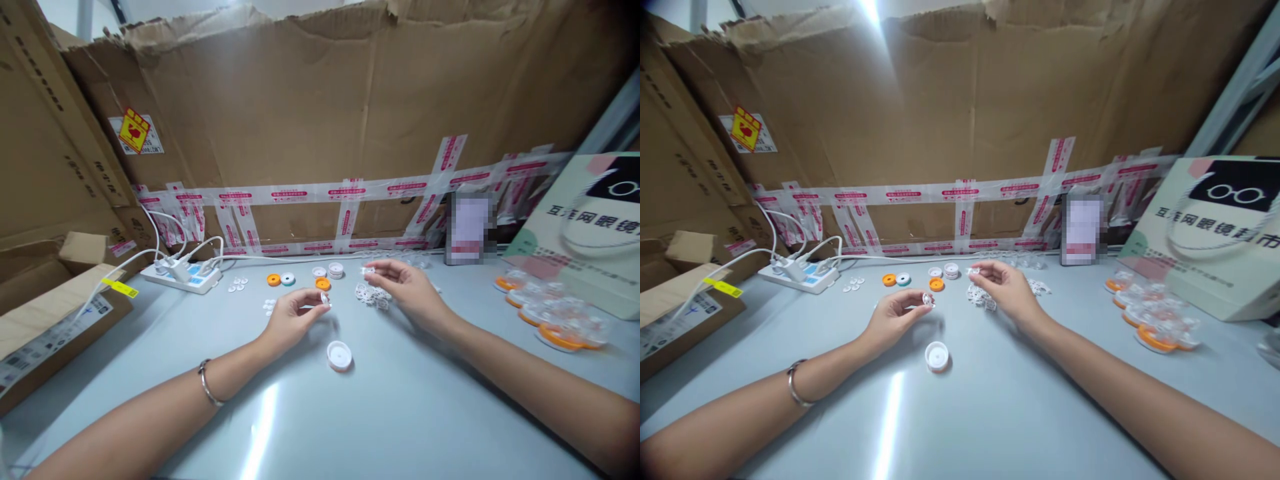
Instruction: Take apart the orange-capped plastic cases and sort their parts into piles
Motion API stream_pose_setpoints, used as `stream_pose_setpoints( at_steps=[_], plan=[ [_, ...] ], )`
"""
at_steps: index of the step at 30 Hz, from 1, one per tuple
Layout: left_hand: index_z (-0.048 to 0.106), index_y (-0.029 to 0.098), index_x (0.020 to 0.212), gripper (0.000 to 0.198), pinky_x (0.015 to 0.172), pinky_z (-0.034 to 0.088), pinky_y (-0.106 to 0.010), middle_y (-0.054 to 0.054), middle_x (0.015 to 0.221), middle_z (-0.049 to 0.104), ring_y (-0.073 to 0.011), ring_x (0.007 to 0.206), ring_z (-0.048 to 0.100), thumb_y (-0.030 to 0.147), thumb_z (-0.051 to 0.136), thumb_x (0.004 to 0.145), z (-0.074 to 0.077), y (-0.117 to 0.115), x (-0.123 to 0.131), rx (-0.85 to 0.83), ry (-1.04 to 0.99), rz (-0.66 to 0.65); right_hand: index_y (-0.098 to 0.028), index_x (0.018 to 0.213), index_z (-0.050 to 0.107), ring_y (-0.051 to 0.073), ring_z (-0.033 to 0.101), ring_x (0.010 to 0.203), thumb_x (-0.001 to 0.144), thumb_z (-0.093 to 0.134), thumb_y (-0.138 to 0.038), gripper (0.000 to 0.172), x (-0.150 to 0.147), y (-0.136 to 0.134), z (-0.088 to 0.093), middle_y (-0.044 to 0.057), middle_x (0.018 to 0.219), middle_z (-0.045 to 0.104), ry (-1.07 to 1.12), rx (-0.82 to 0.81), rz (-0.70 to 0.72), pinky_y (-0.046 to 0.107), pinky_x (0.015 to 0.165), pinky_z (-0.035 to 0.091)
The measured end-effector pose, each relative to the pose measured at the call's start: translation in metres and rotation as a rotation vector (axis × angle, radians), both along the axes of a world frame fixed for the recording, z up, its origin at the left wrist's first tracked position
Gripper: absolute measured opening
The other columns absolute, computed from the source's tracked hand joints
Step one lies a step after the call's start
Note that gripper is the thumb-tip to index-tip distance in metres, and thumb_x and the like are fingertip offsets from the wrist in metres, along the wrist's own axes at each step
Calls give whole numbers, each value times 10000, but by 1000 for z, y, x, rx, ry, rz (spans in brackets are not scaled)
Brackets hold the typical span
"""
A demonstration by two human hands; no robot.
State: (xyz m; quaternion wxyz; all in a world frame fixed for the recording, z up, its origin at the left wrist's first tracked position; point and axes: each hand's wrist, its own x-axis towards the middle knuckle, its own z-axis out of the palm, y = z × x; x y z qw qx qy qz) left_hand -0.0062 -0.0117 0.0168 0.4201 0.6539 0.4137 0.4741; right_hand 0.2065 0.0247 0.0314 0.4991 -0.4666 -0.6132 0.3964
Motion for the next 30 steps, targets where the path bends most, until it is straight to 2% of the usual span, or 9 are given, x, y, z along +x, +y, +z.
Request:
stream_pose_setpoints(
  at_steps=[7, 13, 19, 23, 26, 30],
  plan=[
    [606, 117, 831, 180, 765, 501, -291, -68, 863, 630, -154, 807, 596, 262, 612, 724, 0, -2, 0, 11, 25, -35, -164, 805, 658, 165, 532, 648, 631, 635, -420, 310, 35, 27, 6, 28, 705, 611, -592, -53, 153, 289, 609, 404],
    [609, 125, 843, 179, 759, 506, -299, -68, 872, 628, -159, 803, 599, 264, 613, 730, 0, -3, 0, 9, 38, -52, -182, 873, 671, 168, 527, 697, 646, 599, -370, 303, 35, 24, 7, 24, 752, 616, -772, -57, 294, 274, 647, 394],
    [616, 125, 869, 182, 763, 509, -297, -68, 885, 630, -156, 809, 599, 248, 609, 734, 0, -3, 0, 15, 52, -52, -185, 880, 666, 166, 529, 695, 627, 628, -369, 315, 37, 24, 3, 20, 754, 607, -787, -63, 334, 266, 639, 398],
    [624, 121, 880, 180, 743, 511, -281, -67, 877, 628, -151, 803, 599, 231, 601, 740, 1, -4, 0, 45, 98, -49, -182, 856, 668, 165, 521, 674, 658, 613, -426, 318, 30, 16, 12, 23, 732, 612, -768, -32, 246, 268, 612, 384],
    [634, 120, 876, 173, 697, 509, -255, -66, 868, 620, -143, 783, 597, 218, 604, 736, 3, -5, -1, 118, 147, -39, -181, 770, 661, 162, 525, 685, 748, 517, -452, 307, 14, 2, 17, 25, 734, 630, -658, 17, 199, 273, 624, 385],
    [642, 130, 857, 154, 625, 489, -232, -55, 816, 615, -124, 706, 571, 212, 620, 729, 3, -8, 0, 284, 224, -25, -179, 770, 644, 157, 545, 716, 747, 543, -449, 289, -13, -24, 11, 20, 764, 644, -426, 4, 290, 275, 660, 409]
  ],
)
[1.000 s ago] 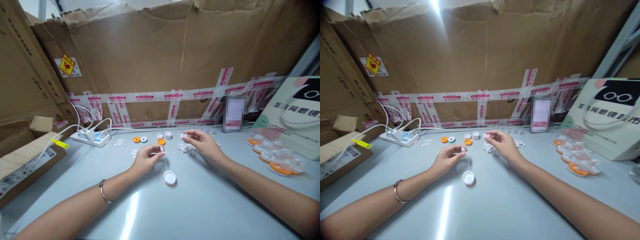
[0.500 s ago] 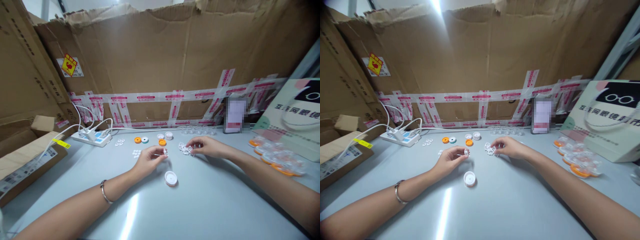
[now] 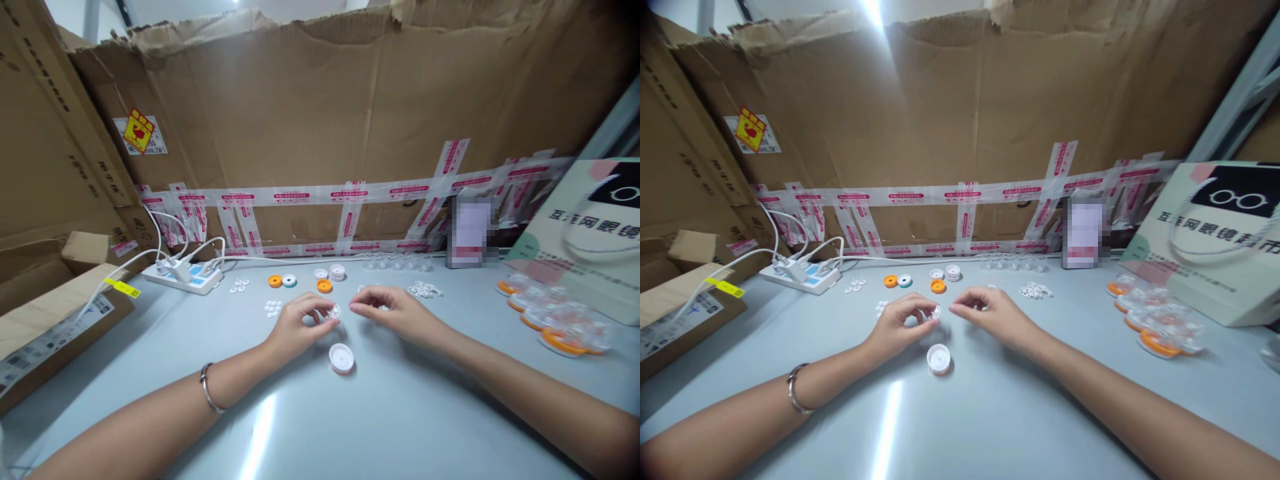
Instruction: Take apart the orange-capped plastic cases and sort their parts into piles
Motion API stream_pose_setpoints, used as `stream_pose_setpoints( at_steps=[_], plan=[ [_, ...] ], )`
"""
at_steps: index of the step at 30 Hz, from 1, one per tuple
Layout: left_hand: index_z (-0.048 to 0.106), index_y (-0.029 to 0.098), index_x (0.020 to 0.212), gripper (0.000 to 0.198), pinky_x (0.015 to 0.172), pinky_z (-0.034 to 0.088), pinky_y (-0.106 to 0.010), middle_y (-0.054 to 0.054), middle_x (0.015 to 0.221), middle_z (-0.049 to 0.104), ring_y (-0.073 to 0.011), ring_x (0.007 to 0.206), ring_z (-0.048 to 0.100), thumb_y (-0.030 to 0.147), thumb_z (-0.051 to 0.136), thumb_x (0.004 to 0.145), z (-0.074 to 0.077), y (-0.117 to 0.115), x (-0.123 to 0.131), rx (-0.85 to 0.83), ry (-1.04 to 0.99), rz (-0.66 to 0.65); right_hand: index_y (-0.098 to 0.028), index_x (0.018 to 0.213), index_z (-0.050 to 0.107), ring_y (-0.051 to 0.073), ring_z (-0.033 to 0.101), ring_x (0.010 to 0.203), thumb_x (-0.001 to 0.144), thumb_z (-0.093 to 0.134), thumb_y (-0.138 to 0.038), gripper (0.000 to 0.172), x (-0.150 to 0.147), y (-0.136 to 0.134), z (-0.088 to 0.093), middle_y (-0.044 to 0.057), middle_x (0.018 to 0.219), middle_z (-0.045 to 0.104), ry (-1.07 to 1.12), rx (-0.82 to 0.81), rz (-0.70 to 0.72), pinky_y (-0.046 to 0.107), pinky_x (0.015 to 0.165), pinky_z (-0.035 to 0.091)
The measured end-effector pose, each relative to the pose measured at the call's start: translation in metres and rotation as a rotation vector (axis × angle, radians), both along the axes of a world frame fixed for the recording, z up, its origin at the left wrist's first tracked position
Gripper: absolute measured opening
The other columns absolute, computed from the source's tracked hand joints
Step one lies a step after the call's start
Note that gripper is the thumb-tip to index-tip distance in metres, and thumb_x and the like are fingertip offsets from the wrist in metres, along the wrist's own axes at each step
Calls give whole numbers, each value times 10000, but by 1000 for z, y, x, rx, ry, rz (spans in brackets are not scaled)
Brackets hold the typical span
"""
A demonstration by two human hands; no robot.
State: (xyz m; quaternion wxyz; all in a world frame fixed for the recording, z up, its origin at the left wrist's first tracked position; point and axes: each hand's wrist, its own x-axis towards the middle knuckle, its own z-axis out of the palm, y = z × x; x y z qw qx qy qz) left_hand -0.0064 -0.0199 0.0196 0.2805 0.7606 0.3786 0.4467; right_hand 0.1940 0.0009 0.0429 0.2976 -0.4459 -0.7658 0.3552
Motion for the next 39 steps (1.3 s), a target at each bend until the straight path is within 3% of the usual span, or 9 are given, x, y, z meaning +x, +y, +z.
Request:
stream_pose_setpoints(
  at_steps=[5, 9, 12, 15, 18, 23, 31, 39],
  plan=[
    [642, 151, 889, 151, 634, 474, -245, -52, 797, 601, -124, 694, 546, 214, 582, 765, -1, -5, 2, 155, 91, -24, -167, 784, 626, 157, 588, 730, 724, 591, -426, 269, -22, -19, -14, 33, 778, 655, 223, -142, 61, 286, 681, 454],
    [624, 157, 930, 182, 652, 472, -265, -57, 819, 598, -134, 709, 549, 237, 586, 771, 0, -7, 1, 195, 107, -11, -173, 778, 631, 182, 616, 790, 705, 596, -464, 302, -24, -21, -14, 43, 802, 672, 309, -203, 43, 324, 746, 473],
    [594, 170, 992, 221, 694, 469, -288, -71, 895, 603, -150, 765, 549, 254, 572, 789, 2, -7, -1, 216, 92, 17, -175, 813, 639, 197, 623, 792, 662, 625, -485, 346, -12, -9, -3, 50, 791, 679, 303, -176, -76, 347, 774, 466],
    [583, 174, 1002, 204, 708, 461, -291, -77, 925, 600, -155, 787, 541, 240, 532, 816, 4, -8, -3, 227, 78, 39, -183, 900, 607, 196, 630, 740, 616, 663, -464, 403, 17, 16, 12, 50, 755, 684, 322, -127, -226, 351, 745, 467],
    [586, 165, 987, 186, 711, 456, -286, -79, 926, 599, -155, 799, 540, 221, 515, 825, 4, -9, -4, 223, 92, 27, -179, 747, 603, 197, 621, 680, 542, 713, -406, 324, 60, 43, 24, 46, 673, 671, 196, -106, -287, 333, 690, 464],
    [589, 158, 976, 179, 686, 462, -283, -88, 915, 604, -167, 830, 549, 204, 488, 835, 4, -9, -3, 226, 102, -11, -170, 667, 656, 178, 588, 649, 572, 673, -295, 157, 115, 62, 27, 50, 656, 666, -218, -179, -215, 288, 652, 426],
    [596, 158, 972, 183, 690, 468, -293, -92, 899, 608, -166, 801, 550, 208, 481, 838, 4, -9, -4, 231, 107, -28, -169, 599, 653, 156, 544, 560, 568, 612, -225, 76, 129, 66, 13, 42, 572, 640, -307, -207, -179, 270, 558, 374],
    [606, 156, 938, 253, 738, 456, -312, -95, 880, 606, -180, 834, 564, 203, 362, 893, 2, -7, -5, 211, 103, -48, -163, 542, 603, 152, 501, 534, 544, 632, -234, 76, 137, 72, 9, 46, 539, 608, -370, -171, -197, 277, 533, 350]
  ],
)
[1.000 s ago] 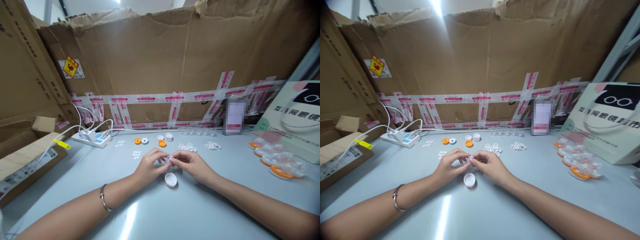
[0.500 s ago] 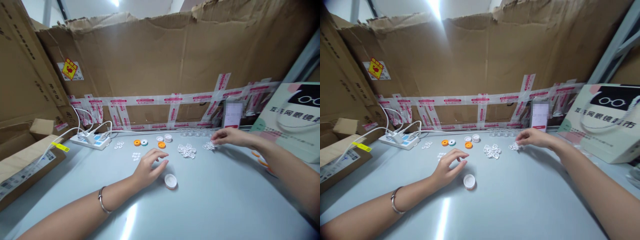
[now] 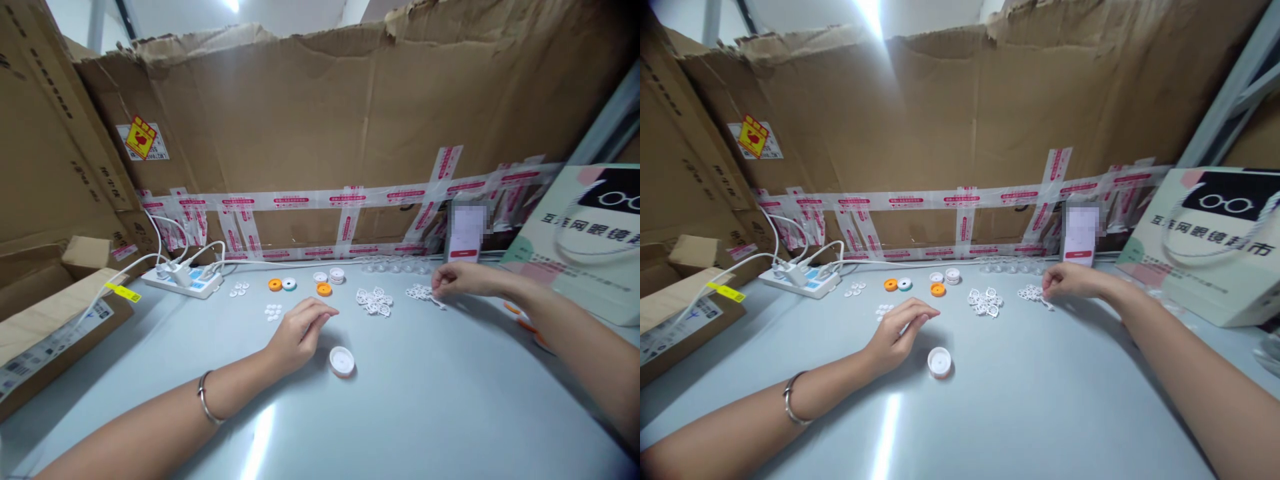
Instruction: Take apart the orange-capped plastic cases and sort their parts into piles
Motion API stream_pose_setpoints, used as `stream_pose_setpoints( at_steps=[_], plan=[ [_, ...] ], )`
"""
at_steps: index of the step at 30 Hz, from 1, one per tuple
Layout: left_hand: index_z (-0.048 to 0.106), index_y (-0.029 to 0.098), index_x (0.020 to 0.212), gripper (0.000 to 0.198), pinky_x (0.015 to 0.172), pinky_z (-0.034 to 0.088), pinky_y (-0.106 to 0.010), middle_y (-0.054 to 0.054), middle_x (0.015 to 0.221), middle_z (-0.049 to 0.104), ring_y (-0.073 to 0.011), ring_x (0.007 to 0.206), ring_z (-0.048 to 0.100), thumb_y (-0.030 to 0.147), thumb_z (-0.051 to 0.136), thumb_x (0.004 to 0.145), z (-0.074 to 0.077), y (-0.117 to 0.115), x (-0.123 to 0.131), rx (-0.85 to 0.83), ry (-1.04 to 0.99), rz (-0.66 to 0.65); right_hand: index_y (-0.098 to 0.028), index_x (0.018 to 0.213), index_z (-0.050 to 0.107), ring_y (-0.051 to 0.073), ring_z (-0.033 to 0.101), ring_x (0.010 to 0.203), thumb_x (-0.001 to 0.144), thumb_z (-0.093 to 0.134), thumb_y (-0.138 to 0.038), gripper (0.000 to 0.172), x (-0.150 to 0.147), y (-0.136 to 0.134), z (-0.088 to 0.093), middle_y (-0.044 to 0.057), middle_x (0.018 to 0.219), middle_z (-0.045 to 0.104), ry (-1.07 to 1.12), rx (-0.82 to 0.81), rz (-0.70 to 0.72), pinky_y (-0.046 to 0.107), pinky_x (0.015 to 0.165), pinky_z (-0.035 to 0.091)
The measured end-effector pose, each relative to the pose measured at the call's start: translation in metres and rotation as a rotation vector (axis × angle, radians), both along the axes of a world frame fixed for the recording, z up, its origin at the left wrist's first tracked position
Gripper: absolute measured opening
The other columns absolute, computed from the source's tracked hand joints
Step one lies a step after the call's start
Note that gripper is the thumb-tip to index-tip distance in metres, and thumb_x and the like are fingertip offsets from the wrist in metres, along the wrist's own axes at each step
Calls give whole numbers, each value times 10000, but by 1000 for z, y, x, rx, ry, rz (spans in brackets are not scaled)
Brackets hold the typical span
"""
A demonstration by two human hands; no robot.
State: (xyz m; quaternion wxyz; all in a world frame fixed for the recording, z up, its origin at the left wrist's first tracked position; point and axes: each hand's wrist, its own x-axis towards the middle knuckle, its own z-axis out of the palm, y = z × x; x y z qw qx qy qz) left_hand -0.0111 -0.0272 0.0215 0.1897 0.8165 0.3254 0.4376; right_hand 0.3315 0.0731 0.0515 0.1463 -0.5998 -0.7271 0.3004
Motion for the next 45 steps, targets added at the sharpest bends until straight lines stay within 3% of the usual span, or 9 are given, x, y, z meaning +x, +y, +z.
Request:
stream_pose_setpoints(
  at_steps=[4, 7, 10, 14, 19, 27, 35, 41, 45],
  plan=[
    [590, 147, 950, 297, 759, 447, -317, -103, 908, 599, -182, 860, 555, 233, 309, 908, 2, 0, -2, -52, 7, -29, -173, 608, 593, 154, 500, 593, 611, 629, -341, 172, -4, -5, 10, 47, 613, 609, -5, 62, -35, 271, 557, 346],
    [590, 152, 871, 307, 732, 436, -307, -86, 840, 598, -179, 810, 551, 305, 324, 895, 7, -2, -3, -122, 94, -103, -181, 649, 575, 144, 495, 600, 634, 628, -442, 266, -24, -14, 18, 21, 626, 587, 56, 89, -14, 253, 547, 344],
    [558, 161, 795, 283, 655, 418, -269, -43, 772, 568, -158, 712, 516, 441, 527, 764, 9, -3, -3, -205, 200, -147, -180, 660, 563, 134, 490, 578, 610, 653, -482, 319, -59, -30, 19, -1, 610, 567, 148, 37, 137, 235, 519, 347],
    [526, 171, 822, 497, 651, 394, -247, -19, 804, 550, -151, 714, 488, 486, 744, 506, 6, -3, -1, -243, 334, -155, -184, 764, 566, 132, 488, 630, 610, 671, -484, 353, -108, -63, 7, -13, 663, 532, 173, 15, 413, 232, 564, 379],
    [511, 174, 759, 421, 676, 376, -251, -5, 775, 548, -159, 739, 486, 412, 761, 517, -1, -2, 1, -186, 407, -129, -198, 861, 537, 133, 460, 699, 467, 766, -489, 540, -143, -92, -16, -15, 782, 510, 217, 73, 560, 223, 608, 379],
    [523, 165, 722, 349, 656, 375, -235, -3, 747, 549, -148, 726, 495, 403, 735, 580, -1, 0, 1, -233, 347, -140, -175, 729, 569, 119, 437, 648, 526, 753, -463, 397, -149, -90, -27, -25, 700, 498, 294, 100, 507, 216, 570, 349],
    [541, 161, 744, 295, 659, 381, -231, -3, 768, 563, -140, 721, 503, 337, 721, 591, -2, 0, 1, -260, 359, -128, -172, 739, 580, 110, 460, 635, 673, 652, -289, 153, -146, -94, -25, -16, 693, 515, 243, 258, 598, 212, 578, 364],
    [545, 160, 749, 291, 676, 393, -237, -5, 778, 575, -146, 735, 516, 302, 726, 571, -2, 0, 0, -267, 377, -134, -171, 731, 542, 110, 466, 625, 636, 633, -213, 138, -148, -95, -27, -14, 696, 518, 222, 343, 629, 215, 582, 371],
    [543, 164, 744, 286, 694, 392, -251, 0, 773, 578, -152, 738, 522, 264, 728, 550, -4, 0, 2, -238, 389, -110, -180, 705, 500, 109, 444, 603, 643, 642, -273, 181, -153, -99, -26, -17, 692, 508, 144, 321, 546, 213, 546, 345]
  ],
)
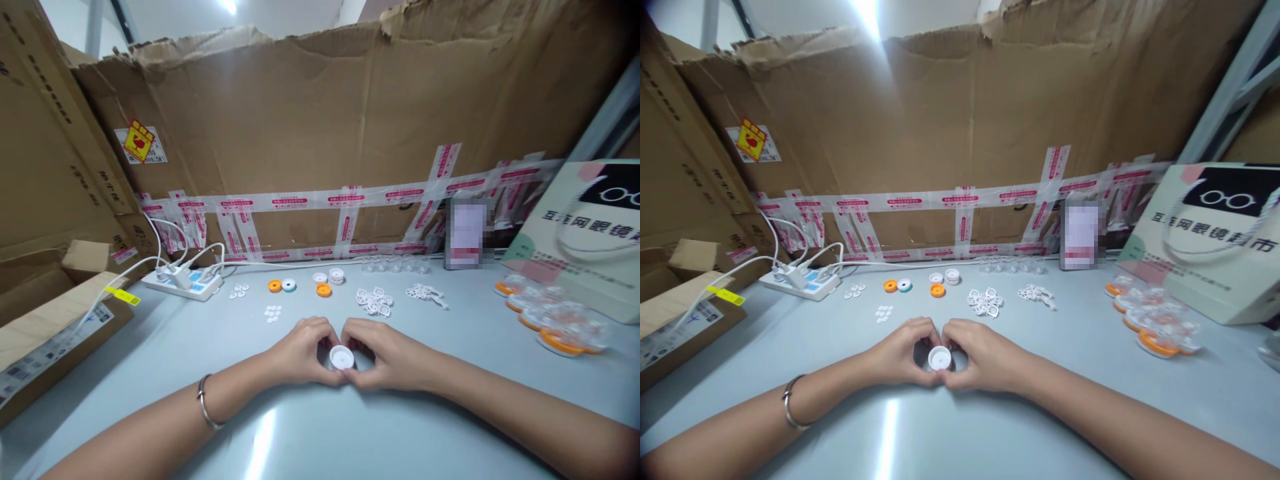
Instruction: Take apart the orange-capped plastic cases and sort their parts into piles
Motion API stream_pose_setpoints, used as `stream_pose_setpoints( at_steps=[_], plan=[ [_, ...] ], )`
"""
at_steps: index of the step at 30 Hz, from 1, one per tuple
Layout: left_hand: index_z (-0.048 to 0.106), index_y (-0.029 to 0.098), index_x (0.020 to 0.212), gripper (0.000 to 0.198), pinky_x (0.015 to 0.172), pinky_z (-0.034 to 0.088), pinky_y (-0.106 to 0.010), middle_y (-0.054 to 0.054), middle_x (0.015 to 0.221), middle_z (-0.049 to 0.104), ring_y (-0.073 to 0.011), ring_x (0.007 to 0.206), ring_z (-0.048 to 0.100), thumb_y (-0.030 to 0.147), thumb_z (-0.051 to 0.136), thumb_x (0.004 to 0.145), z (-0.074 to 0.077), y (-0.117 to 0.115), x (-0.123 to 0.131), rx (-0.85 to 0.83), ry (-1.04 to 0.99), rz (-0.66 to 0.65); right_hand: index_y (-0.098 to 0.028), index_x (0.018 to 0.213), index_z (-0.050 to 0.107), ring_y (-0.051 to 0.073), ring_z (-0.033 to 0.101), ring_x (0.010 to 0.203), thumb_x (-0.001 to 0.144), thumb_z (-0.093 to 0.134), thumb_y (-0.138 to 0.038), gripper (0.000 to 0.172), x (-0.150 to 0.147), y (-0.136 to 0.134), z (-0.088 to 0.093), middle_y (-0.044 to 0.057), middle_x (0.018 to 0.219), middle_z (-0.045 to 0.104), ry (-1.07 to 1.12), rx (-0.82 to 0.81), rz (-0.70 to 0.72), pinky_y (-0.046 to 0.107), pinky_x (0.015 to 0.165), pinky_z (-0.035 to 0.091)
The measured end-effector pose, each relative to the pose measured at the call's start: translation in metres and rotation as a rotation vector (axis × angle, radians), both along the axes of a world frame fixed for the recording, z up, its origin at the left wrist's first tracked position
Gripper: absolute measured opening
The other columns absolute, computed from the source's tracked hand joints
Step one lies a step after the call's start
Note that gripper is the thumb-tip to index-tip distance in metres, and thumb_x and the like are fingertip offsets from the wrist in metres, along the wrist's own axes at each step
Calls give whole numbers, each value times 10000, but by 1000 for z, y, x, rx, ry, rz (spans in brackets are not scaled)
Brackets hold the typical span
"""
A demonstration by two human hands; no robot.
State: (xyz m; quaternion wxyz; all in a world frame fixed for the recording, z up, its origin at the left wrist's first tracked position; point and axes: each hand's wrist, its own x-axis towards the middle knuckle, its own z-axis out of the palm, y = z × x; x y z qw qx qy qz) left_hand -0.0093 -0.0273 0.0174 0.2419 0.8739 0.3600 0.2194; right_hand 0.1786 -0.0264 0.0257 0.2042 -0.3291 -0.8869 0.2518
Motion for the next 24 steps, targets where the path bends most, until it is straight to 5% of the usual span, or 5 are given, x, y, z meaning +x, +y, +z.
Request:
stream_pose_setpoints(
  at_steps=[4, 12, 24],
  plan=[
    [543, 165, 741, 289, 706, 390, -261, 0, 764, 585, -155, 730, 531, 291, 726, 555, -3, 0, 2, 8, -4, 15, -178, 648, 468, 105, 430, 579, 695, 622, -413, 286, -4, -2, 2, -23, 645, 491, -37, -78, -57, 207, 521, 319],
    [566, 166, 767, 280, 739, 386, -268, 4, 787, 600, -156, 742, 549, 225, 714, 537, -1, -1, 1, -30, 27, 19, -168, 662, 500, 106, 445, 578, 697, 598, -299, 167, -3, 0, 2, -14, 644, 494, -46, 12, 22, 211, 543, 334],
    [559, 171, 767, 269, 710, 391, -258, 7, 756, 566, -150, 724, 518, 244, 699, 550, -2, 0, 3, 17, 21, 22, -167, 686, 543, 127, 470, 577, 693, 575, -282, 120, -4, -3, 5, 8, 641, 535, -115, 154, -45, 227, 544, 349]
  ],
)
